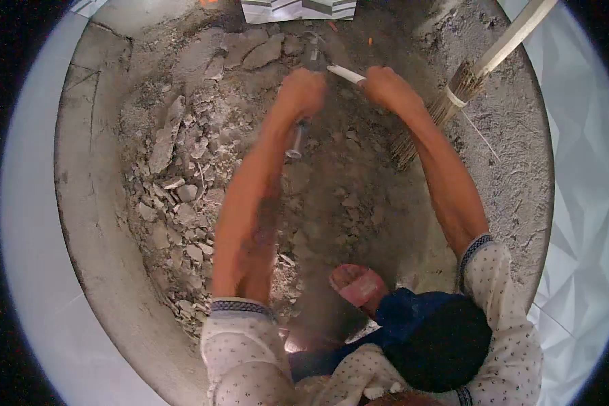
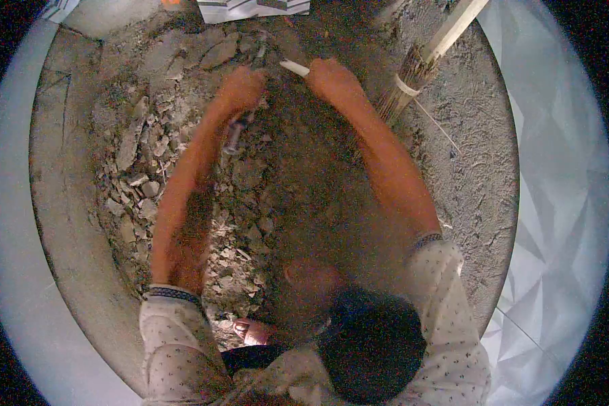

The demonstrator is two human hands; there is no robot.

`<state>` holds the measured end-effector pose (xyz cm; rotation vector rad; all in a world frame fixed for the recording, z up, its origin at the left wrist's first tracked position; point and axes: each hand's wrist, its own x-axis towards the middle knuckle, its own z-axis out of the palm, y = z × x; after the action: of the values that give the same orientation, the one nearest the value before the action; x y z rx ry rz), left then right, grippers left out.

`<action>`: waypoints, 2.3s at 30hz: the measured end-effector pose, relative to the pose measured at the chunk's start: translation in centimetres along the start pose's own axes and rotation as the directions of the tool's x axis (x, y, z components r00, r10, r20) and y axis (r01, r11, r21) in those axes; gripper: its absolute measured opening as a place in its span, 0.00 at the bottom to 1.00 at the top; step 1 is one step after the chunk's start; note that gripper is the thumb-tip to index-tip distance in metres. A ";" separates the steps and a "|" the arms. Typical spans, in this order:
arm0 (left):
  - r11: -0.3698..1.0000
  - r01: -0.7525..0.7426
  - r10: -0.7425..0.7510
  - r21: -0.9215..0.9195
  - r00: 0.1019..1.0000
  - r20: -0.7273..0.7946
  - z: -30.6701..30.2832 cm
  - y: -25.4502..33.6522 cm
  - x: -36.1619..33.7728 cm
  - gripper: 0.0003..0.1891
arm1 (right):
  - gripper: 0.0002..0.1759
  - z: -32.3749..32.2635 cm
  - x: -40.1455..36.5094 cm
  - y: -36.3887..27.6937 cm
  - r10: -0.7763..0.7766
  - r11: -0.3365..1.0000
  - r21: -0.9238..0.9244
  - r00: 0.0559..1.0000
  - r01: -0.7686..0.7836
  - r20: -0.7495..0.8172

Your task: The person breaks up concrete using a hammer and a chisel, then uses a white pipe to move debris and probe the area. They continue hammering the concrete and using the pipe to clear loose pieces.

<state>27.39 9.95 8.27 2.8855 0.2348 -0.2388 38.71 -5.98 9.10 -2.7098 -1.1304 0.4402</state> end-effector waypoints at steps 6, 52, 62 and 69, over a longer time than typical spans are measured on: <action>0.922 0.286 -0.378 -0.263 0.815 -0.439 0.4 3.1 -0.6 0.12 | 0.20 0.9 0.1 1.2 -0.037 0.999 -0.011 0.999 0.037 0.007; 0.719 0.138 -0.557 -0.681 0.701 -0.445 -6.1 6.2 -10.1 0.19 | 0.14 8.7 -6.4 2.6 0.054 0.959 0.283 0.972 0.014 -0.230; 0.771 0.500 -0.564 -0.395 0.824 -0.058 1.2 5.7 -7.6 0.18 | 0.16 8.3 -7.2 1.7 -0.002 0.980 0.189 0.957 0.059 -0.290; 0.796 0.189 -0.477 -0.575 0.781 -0.403 -6.5 5.9 -7.9 0.18 | 0.20 6.6 -7.3 0.8 0.083 0.969 0.242 0.983 -0.041 -0.166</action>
<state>21.70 4.76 17.23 2.2812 0.8056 0.5148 32.12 -11.50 4.16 -2.5221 -0.8875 0.3155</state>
